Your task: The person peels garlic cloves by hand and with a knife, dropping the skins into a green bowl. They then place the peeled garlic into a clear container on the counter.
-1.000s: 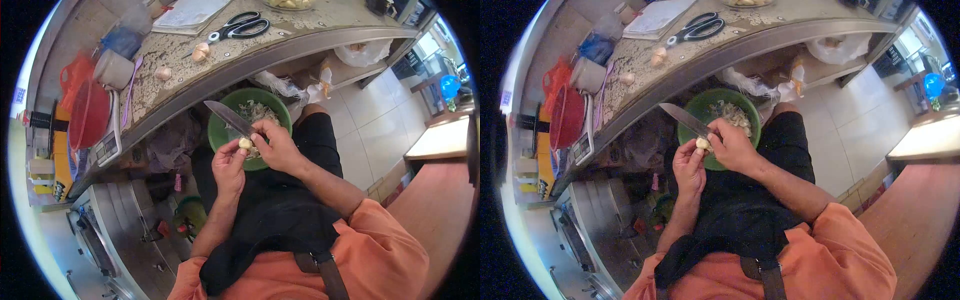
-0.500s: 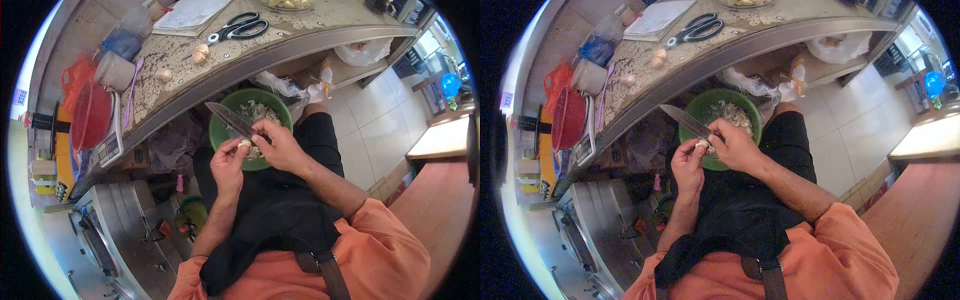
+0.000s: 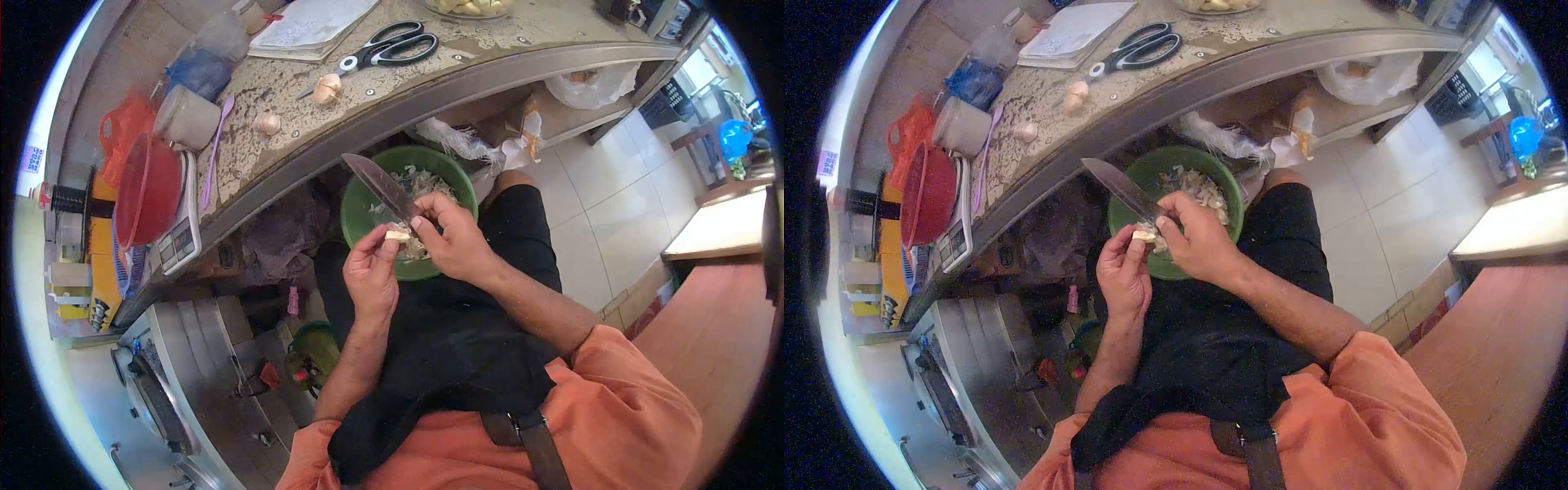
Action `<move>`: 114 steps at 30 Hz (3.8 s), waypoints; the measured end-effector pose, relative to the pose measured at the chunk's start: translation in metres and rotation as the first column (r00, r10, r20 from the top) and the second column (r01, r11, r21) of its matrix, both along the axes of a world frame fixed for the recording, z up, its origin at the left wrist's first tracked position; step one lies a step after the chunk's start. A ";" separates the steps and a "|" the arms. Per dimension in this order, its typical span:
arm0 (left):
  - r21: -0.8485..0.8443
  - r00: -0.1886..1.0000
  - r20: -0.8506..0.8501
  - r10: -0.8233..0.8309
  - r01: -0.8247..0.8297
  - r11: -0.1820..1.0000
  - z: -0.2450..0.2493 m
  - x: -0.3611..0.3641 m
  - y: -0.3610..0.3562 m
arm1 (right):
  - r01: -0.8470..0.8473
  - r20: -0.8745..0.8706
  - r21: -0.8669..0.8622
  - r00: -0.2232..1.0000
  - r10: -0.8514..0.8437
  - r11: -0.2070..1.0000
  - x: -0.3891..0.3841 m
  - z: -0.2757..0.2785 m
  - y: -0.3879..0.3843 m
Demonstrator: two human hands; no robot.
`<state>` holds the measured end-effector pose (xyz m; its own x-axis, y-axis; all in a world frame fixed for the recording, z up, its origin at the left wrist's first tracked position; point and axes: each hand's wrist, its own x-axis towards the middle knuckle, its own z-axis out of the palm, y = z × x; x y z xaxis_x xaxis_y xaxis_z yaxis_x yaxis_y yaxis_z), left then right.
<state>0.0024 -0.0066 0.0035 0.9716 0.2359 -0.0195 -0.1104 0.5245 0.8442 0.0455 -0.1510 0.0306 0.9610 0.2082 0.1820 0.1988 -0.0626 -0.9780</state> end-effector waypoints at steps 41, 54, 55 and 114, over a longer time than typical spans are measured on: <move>0.082 0.991 -0.107 -0.081 0.090 0.993 -0.008 -0.004 -0.004 | 0.043 0.080 -0.210 0.996 -0.026 0.977 -0.001 -0.004 -0.001; -0.351 0.967 -0.133 -0.216 0.158 0.923 -0.007 0.002 0.009 | -0.024 -0.356 0.357 0.921 0.159 0.934 0.010 -0.008 -0.005; -0.363 0.966 -0.135 -0.221 0.159 0.918 -0.006 0.003 0.009 | -0.025 -0.362 0.362 0.918 0.165 0.932 0.012 -0.008 -0.007; -0.294 0.934 -0.231 -0.271 0.198 0.935 -0.028 0.005 0.007 | -0.245 -0.238 -0.080 0.946 0.220 0.966 0.012 -0.005 -0.015</move>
